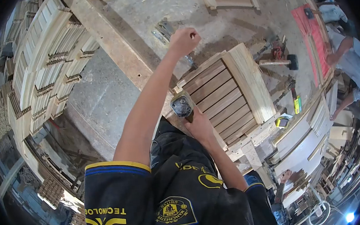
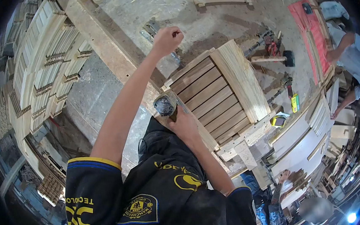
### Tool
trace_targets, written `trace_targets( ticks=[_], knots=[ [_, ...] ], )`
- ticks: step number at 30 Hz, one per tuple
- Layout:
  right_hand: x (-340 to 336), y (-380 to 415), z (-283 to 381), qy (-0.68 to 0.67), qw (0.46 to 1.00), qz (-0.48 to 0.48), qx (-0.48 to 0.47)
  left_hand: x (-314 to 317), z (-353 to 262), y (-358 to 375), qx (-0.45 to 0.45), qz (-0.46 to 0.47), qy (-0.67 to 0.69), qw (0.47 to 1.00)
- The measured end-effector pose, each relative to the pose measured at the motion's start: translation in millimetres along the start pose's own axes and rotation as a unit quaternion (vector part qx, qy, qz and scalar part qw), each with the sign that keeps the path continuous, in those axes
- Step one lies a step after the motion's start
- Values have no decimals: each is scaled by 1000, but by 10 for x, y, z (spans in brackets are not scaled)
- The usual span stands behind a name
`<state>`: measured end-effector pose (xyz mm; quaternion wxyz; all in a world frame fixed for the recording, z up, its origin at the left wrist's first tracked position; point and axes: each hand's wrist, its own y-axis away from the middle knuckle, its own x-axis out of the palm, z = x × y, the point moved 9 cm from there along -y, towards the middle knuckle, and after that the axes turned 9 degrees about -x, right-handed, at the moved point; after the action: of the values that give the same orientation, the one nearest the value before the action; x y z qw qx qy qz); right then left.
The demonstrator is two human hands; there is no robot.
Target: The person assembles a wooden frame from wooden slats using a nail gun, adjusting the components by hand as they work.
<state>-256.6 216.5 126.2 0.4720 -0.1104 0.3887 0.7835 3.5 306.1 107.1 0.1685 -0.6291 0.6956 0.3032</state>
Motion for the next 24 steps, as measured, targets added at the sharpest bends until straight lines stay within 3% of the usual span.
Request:
trace_targets(
  ticks=[7,9,12,18,22,24],
  knots=[
    [1,52,-10,-3,1000,-4,6,19,35,-27,-9,-5,1,1000],
    [24,199,-43,2,998,56,41,17,36,-46,-12,-3,-14,1000],
    [-12,496,-183,0,999,-32,-28,18,51,-36,-19,-3,13,1000],
    [92,865,-583,9,995,25,93,23,54,-53,-10,-3,-16,1000],
    [91,895,-571,-1,995,32,99,10,34,-44,-20,0,0,1000],
    [48,883,-531,54,996,-15,64,35,79,-46,-53,30,-9,998]
  ],
)
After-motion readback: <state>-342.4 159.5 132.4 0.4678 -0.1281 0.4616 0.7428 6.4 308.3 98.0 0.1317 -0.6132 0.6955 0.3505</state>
